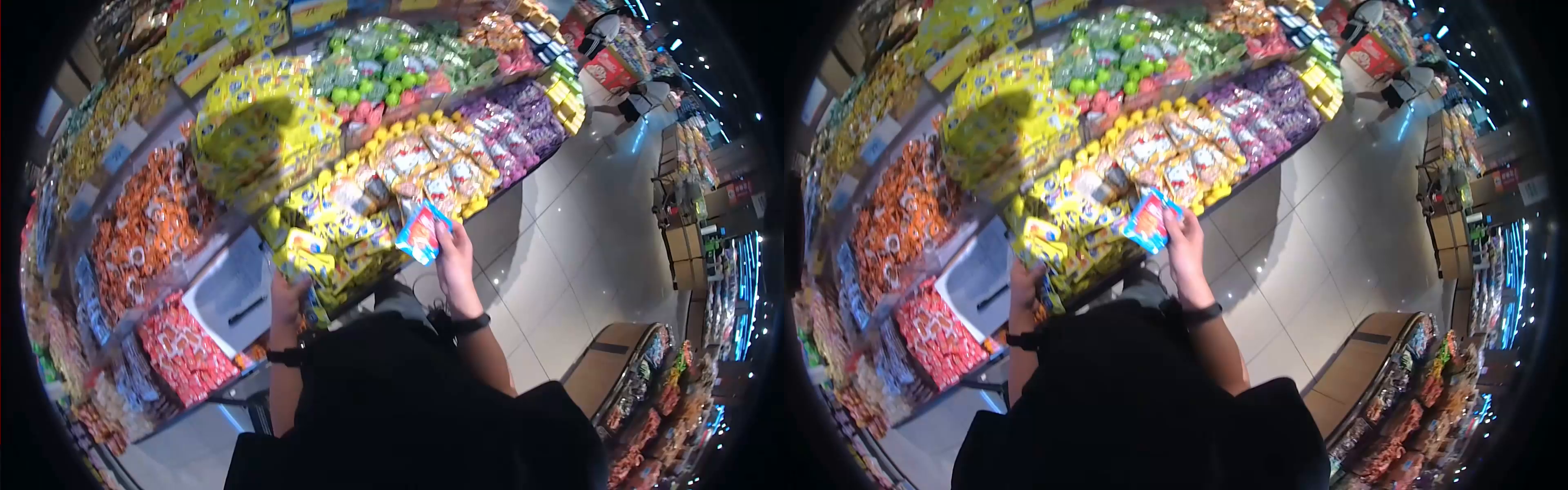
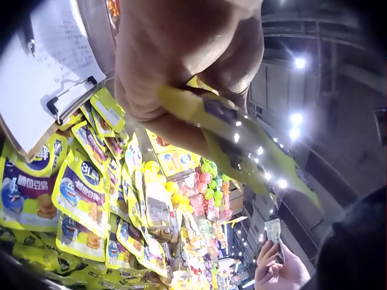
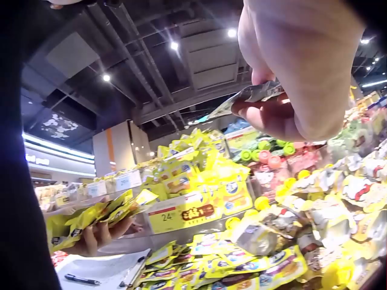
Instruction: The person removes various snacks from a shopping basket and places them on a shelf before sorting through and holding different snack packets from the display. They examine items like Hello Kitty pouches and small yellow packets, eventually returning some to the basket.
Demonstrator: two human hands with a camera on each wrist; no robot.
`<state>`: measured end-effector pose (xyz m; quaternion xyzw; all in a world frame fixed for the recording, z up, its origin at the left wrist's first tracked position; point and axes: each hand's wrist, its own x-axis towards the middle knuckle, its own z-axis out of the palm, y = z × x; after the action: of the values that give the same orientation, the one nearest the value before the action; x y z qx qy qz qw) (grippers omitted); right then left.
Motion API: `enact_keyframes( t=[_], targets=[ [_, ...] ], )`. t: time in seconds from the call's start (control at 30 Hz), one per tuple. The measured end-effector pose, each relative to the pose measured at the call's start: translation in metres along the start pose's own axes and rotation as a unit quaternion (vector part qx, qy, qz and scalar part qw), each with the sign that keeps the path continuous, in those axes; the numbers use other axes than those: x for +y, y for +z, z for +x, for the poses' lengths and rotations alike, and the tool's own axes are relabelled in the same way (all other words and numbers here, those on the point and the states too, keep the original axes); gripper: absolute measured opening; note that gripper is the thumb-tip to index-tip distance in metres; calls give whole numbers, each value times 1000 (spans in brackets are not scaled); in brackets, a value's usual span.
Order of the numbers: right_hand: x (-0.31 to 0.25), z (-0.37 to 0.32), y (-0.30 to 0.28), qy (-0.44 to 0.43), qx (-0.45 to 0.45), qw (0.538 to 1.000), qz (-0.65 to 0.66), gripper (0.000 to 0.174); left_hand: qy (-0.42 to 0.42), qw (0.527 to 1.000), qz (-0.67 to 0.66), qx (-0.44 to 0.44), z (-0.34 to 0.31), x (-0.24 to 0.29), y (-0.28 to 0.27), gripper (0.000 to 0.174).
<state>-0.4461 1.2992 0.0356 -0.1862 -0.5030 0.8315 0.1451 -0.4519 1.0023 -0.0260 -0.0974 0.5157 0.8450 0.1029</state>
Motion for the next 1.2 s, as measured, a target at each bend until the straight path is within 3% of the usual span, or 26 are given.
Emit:
enact_keyframes(
  t=[0.17, 0.33, 0.43, 0.57, 0.77, 0.97, 1.03, 1.2],
  targets=[
    [-18, 2, -48, 25, 75, 996, 48, 23, -22, 999, 24, -13, 8, -12, 8, 49],
    [-42, 5, -44, 11, 38, 997, 64, 29, -15, 999, 11, -36, -10, -5, 9, 48],
    [-44, 8, -22, 36, -44, 997, 43, 31, 11, 999, 48, -12, -15, -8, -11, 47],
    [-31, 27, 7, 48, -85, 995, 32, 28, 3, 998, -45, 33, -29, 1, -13, 54],
    [-65, 58, 86, -30, -189, 981, 5, 25, 42, 996, -58, 60, -44, 18, -12, 54],
    [-107, 80, 143, -82, -193, 977, -40, 21, 61, 991, -67, 94, -43, 10, -17, 53],
    [-111, 92, 147, -76, -207, 975, -30, 19, 14, 993, -56, 107, -43, 9, -17, 52],
    [-117, 110, 158, -79, -226, 971, -27, 14, 36, 990, -92, 103, -39, 1, -14, 52]
  ],
)
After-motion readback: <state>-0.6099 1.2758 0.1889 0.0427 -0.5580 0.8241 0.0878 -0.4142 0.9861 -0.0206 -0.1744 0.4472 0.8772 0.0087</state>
